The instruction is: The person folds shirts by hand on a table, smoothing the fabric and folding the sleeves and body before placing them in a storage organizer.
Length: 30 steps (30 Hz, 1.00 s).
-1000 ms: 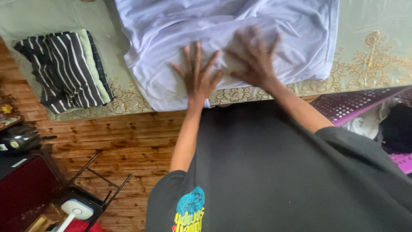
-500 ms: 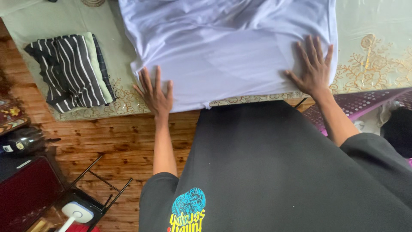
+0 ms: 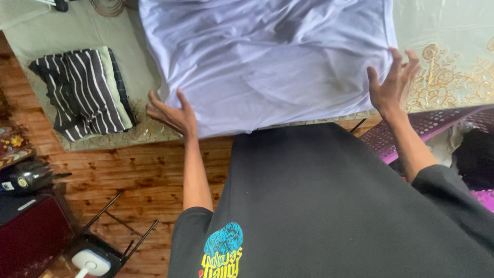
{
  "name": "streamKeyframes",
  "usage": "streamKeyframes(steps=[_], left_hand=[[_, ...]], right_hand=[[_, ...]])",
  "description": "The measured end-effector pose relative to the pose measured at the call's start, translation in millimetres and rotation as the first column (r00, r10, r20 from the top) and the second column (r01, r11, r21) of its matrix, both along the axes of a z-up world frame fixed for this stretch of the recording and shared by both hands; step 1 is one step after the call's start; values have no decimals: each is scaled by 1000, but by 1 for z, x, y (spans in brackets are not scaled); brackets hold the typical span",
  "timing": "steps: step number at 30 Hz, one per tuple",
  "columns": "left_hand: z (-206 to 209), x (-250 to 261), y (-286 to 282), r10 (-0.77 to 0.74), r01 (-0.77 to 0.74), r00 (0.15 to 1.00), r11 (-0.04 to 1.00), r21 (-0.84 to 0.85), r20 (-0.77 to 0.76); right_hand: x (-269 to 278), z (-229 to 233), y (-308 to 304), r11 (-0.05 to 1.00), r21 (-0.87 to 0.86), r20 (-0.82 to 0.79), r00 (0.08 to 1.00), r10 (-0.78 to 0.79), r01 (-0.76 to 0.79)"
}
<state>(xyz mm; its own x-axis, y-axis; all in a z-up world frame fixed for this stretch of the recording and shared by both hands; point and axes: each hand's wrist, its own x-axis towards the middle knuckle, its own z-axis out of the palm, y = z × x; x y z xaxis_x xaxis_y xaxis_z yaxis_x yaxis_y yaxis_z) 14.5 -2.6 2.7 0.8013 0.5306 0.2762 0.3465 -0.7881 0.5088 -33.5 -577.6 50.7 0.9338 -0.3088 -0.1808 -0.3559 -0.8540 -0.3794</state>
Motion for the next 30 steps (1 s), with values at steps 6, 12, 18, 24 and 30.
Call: streamKeyframes(steps=[6, 12, 18, 24, 30], left_hand=[[-9, 25, 26, 29, -106, 972, 940, -325, -234], [26, 0, 32, 107, -293, 926, 806, -514, -361], [84, -34, 14, -41, -371, 826, 712, -597, -562], [84, -65, 23, -312, -296, 731, 656, -694, -607], [75, -47, 43, -279, -161, 836, 697, -698, -472]], right_hand=[[17, -10, -25, 952, 208, -150, 969, -195, 224], [10, 6, -60, 849, 424, -487, 870, -80, 315], [2, 39, -67, 622, 629, -536, 839, -86, 466], [1, 49, -66, 848, 436, -725, 676, 131, 302], [-6, 21, -68, 502, 695, -643, 757, 114, 515]])
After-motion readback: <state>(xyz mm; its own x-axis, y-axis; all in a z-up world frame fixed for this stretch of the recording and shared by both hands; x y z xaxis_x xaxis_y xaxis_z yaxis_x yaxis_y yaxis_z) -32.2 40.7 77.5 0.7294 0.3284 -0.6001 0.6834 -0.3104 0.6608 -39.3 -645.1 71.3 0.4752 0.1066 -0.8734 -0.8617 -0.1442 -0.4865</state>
